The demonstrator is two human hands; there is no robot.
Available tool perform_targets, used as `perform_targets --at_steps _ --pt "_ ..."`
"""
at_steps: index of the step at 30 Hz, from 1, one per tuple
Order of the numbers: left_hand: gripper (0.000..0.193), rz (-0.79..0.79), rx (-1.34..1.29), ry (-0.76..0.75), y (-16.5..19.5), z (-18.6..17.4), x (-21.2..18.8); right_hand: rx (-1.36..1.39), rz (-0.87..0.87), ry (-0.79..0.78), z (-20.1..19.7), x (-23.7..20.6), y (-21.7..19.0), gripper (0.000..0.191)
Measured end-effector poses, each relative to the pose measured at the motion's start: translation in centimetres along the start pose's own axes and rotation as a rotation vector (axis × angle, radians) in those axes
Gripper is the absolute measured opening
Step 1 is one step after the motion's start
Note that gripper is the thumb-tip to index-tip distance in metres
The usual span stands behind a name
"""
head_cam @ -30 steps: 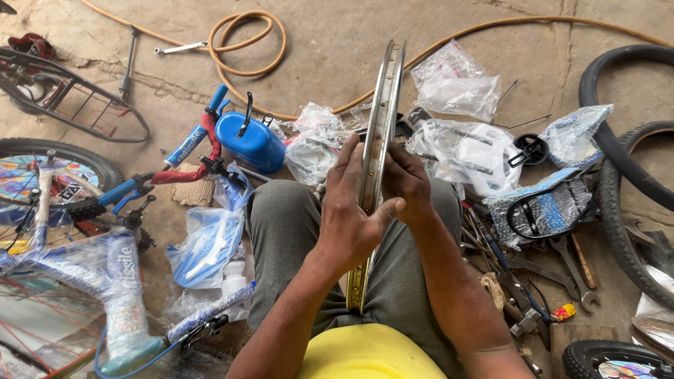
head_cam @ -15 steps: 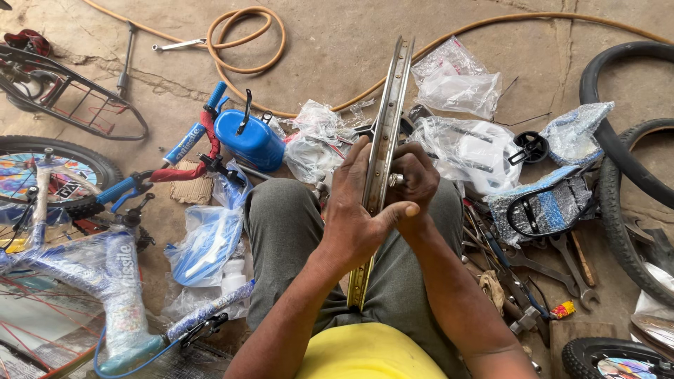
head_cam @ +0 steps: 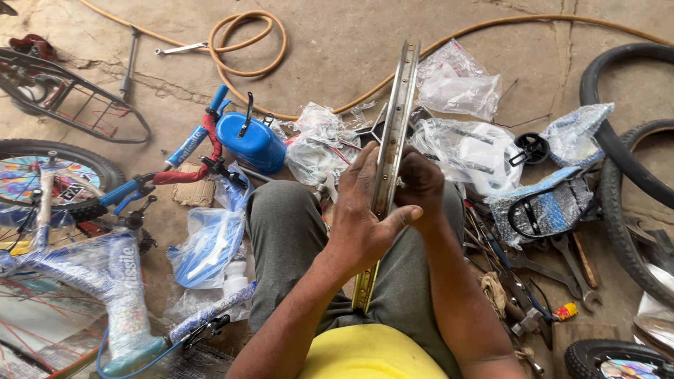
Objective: The person sits on the ground and repeatedly taps the rim of a bicycle wheel with a small metal tool. They rotate the wheel to access different sections of the rim, continuing the tapping motion throughout the clip.
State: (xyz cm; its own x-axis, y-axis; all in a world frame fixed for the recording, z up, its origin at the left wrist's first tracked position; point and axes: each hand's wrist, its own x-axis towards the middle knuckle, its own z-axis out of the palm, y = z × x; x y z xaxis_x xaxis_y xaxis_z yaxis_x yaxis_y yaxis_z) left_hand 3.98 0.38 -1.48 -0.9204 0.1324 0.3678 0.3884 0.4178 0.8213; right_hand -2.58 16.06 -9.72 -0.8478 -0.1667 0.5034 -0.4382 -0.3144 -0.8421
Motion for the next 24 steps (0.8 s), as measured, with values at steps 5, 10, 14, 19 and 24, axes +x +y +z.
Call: perform_targets --at_steps 5,10,14,19,24 --pt "0.101 0.019 -0.015 0.006 0.0 -0.1 0.1 0.206 0.242 -0.065 -3.4 -1.2 0.6 0.019" --pt "0.104 0.003 -0.014 0.019 -0.2 -0.1 0.0 0.367 0.422 0.034 -2.6 -1.3 0.7 0.035" --pt "0.104 0.002 0.025 0.029 -0.5 0.0 -0.1 0.43 0.424 0.036 -0.8 -1.1 0.3 0.047" --pt "0.105 0.03 0.144 0.011 -1.4 -0.9 0.7 0.14 0.023 -0.047 0.2 -1.2 -0.7 0.059" --pt "0.112 -0.196 -0.055 -0.025 -2.1 -2.2 1.9 -0.076 0.263 0.104 1.3 -0.5 -0.3 0.045"
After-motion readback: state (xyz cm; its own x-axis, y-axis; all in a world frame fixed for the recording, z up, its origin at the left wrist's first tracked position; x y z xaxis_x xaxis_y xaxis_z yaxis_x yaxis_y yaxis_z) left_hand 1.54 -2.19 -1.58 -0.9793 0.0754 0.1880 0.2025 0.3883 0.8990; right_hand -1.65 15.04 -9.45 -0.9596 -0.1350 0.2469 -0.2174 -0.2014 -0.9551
